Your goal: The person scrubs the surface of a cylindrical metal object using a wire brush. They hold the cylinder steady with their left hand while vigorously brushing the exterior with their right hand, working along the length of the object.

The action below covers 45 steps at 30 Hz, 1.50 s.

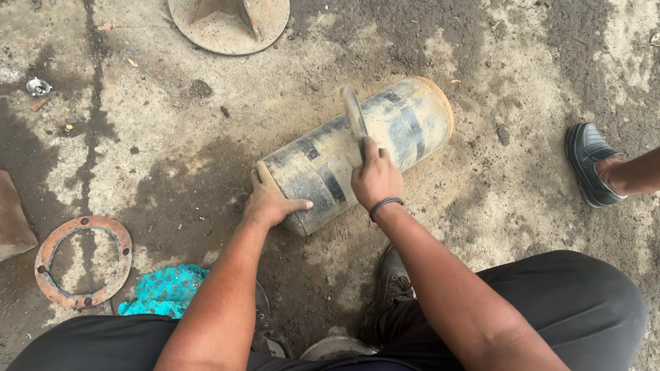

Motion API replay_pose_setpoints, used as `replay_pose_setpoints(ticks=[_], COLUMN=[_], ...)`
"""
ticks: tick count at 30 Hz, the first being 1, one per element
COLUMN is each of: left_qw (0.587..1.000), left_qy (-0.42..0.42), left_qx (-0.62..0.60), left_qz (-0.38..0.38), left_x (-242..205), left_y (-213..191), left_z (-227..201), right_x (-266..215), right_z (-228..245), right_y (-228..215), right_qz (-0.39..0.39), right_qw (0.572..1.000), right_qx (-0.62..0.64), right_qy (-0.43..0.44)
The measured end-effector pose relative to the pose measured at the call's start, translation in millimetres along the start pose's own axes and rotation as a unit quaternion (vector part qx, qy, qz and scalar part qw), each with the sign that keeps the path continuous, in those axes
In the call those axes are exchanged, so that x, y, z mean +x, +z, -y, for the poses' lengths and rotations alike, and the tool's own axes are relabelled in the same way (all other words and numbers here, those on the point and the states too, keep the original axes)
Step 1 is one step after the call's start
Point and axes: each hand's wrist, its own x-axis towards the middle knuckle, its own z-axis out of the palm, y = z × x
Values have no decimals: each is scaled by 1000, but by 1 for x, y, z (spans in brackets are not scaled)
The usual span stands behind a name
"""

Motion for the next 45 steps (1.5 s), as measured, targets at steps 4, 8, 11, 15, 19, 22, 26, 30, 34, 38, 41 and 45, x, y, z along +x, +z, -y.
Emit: replay_pose_setpoints(ticks=[4, 8, 11, 15, 19, 22, 26, 30, 34, 38, 41, 45], left_qw=[1000, 1000, 997, 998, 997, 998, 996, 997, 998, 999, 999, 998], left_qy=[-5, -8, 36, 15, 25, 18, 41, 31, 32, 40, 28, 34], left_qx=[1, -4, -53, -40, -60, -56, -74, -57, -48, -31, -34, -40], left_qz=[2, 12, 33, 52, 34, 33, 19, 40, 28, 14, 20, 26], left_x=[0, 0, 3, 8, 6, 5, 5, 12, 10, 6, 13, 24], left_y=[-2, -3, -10, -9, -5, -4, -4, -8, -2, 1, 2, 2], left_z=[-2, 1, 5, 6, 9, 10, 11, 10, 12, 15, 15, 21], right_x=[-8, -20, -40, -60, -20, 10, -14, -58, -11, 26, 7, -34], right_z=[1, 19, 45, 63, 30, 0, 18, 51, 20, -6, 16, 50], right_y=[13, 14, 7, 4, -5, -11, 10, 28, 3, -21, -16, -5], right_qz=[17, 60, 194, 206, 167, 106, 160, 204, 113, 108, 174, 192], right_qw=[999, 997, 978, 962, 981, 992, 976, 965, 987, 988, 980, 977], right_qx=[-29, -34, -68, -101, -99, -65, -141, -102, -102, -103, -88, -88], right_qy=[-24, -23, -43, -151, -9, 13, -31, -130, -56, 25, 35, -23])
